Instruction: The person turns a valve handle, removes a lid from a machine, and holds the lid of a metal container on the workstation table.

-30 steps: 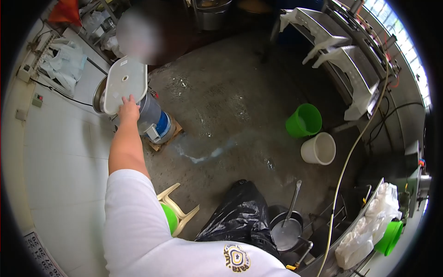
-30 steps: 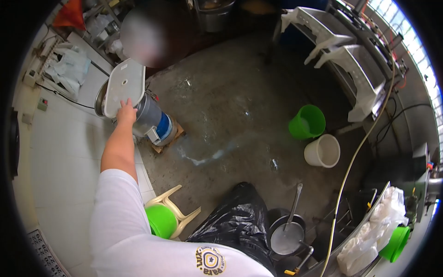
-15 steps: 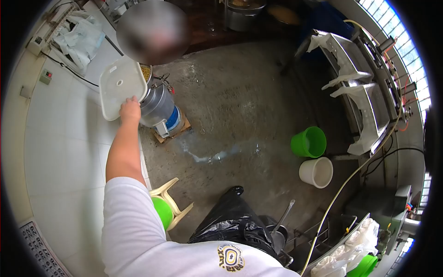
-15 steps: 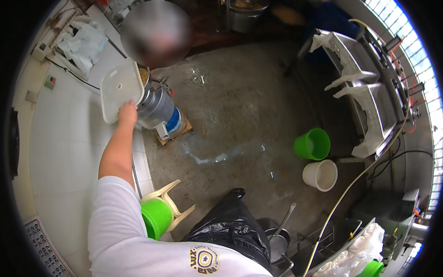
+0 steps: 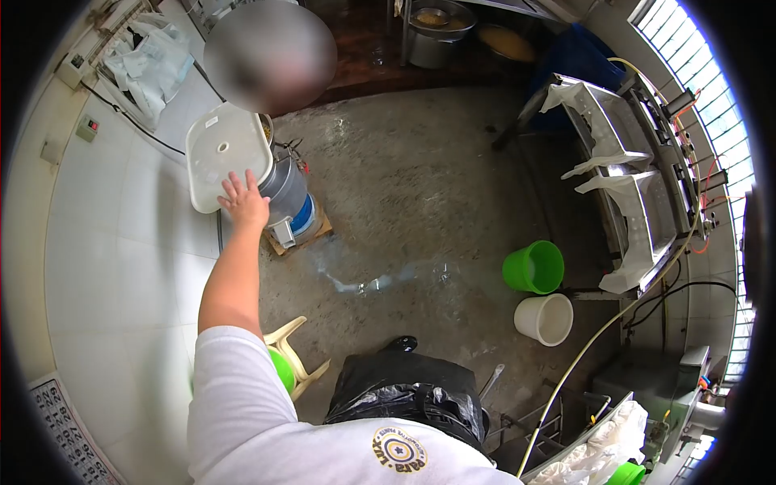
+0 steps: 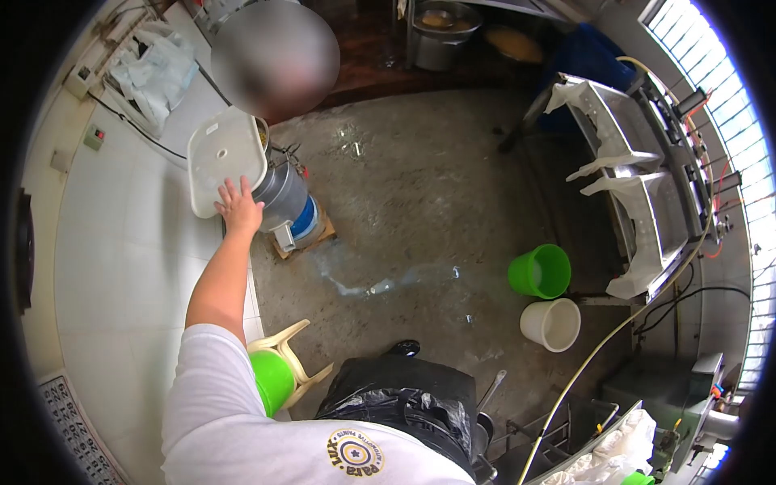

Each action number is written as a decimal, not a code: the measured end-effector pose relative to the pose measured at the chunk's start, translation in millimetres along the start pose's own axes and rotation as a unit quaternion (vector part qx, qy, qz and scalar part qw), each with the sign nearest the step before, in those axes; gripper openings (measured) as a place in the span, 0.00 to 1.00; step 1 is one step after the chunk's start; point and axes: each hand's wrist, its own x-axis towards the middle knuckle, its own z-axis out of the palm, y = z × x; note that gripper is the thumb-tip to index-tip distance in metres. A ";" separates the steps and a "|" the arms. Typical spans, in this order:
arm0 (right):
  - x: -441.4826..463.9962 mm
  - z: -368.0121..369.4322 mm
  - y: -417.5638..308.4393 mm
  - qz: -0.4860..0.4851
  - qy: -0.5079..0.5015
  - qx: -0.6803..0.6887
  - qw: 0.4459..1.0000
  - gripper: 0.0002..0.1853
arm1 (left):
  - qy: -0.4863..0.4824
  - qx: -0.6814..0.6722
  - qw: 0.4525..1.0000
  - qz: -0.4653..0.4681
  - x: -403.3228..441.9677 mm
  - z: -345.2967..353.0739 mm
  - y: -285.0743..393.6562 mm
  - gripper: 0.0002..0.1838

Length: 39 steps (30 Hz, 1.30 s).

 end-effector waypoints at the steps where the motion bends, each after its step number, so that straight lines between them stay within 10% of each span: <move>1: 3.4 -0.9 4.1 0.002 -0.002 -0.002 1.000 0.35 | 0.004 -0.003 1.000 -0.018 7.5 -0.7 -3.3 0.52; 6: 21.8 -10.6 44.6 0.014 -0.021 -0.016 1.000 0.36 | 0.029 -0.100 0.985 -0.138 17.2 1.7 3.3 0.53; 14: 78.9 -55.3 188.8 -0.037 -0.208 -0.075 0.974 0.37 | 0.127 -0.279 0.949 -0.068 -110.5 90.9 91.8 0.49; 17: 87.1 -26.6 5.8 -0.214 0.165 0.020 0.963 0.19 | -0.075 -0.436 0.896 -0.035 -197.6 130.3 149.9 0.44; 20: 49.3 -54.4 -201.3 -0.224 0.003 0.176 0.959 0.12 | -0.307 -0.384 0.842 0.223 -234.6 85.3 178.7 0.26; 26: 150.0 -40.0 -325.9 -0.346 -0.045 0.113 0.930 0.12 | -0.125 -0.517 0.847 0.002 -128.7 124.5 162.6 0.27; 28: 197.8 -44.7 -356.8 -0.334 -0.052 0.102 0.936 0.13 | -0.130 -0.616 0.739 -0.237 -80.6 97.9 132.2 0.26; 34: 284.0 -110.8 -463.9 -0.325 -0.085 0.052 0.940 0.15 | -0.018 -0.850 0.385 -0.359 46.7 100.9 -27.5 0.52; 39: 345.0 -151.8 -552.6 -0.357 -0.083 0.006 0.931 0.17 | 0.115 -0.839 0.337 -0.412 77.7 68.8 -32.8 0.51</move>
